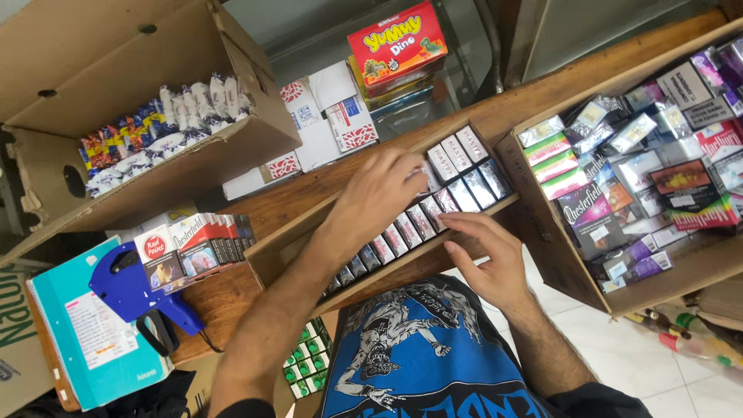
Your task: The person organizes cigarette packs and other small boxed inventory on a wooden shelf, using a handheld pricing tool to mark items and placing them into a wooden tray.
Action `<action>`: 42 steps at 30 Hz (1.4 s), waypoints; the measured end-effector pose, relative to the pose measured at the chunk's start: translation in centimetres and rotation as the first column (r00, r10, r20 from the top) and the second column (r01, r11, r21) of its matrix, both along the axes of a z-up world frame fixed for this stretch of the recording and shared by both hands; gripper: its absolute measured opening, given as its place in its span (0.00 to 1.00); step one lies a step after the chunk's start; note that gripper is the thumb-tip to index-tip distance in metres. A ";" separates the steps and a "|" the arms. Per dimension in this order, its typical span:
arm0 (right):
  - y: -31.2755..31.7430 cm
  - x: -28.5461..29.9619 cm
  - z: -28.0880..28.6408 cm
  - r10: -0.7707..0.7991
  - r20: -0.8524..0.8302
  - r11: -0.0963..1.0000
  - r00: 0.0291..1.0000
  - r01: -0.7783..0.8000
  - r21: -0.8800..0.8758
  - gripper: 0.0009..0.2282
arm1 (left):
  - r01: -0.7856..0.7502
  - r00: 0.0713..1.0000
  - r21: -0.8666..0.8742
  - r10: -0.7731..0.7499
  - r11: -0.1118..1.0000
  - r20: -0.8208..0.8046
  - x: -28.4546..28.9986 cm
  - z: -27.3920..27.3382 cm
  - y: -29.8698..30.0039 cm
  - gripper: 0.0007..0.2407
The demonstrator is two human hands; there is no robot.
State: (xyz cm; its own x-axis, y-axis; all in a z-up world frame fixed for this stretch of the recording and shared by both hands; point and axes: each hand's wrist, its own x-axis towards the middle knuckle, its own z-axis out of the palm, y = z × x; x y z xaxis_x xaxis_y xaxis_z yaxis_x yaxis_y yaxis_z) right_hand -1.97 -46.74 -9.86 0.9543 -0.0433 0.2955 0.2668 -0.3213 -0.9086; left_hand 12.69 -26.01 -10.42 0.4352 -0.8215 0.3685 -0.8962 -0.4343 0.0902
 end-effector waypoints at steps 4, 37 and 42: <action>-0.5 0.4 -0.1 -0.017 0.048 0.998 0.999 0.013 0.068 0.19 | -0.103 0.989 -0.276 0.068 0.956 -0.134 -3.1 3.6 3.5 0.03; 7.9 -1.1 -8.9 0.562 -0.010 0.465 0.827 -0.306 0.830 0.33 | -0.628 0.778 -0.570 0.422 0.531 -0.465 -15.5 6.8 5.2 0.17; 10.2 -2.1 -8.8 0.529 0.013 0.442 0.848 -0.289 0.849 0.29 | -0.627 0.776 -0.602 0.468 0.495 -0.423 -16.3 6.7 6.8 0.13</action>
State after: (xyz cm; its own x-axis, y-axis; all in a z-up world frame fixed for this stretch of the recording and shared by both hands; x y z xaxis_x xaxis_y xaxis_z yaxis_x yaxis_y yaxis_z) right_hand -4.10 -36.53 -18.70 0.9533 0.2718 0.1318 -0.0840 0.6575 -0.7488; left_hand -3.61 -19.25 -3.75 0.8255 0.0673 0.5604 -0.4299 -0.5684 0.7015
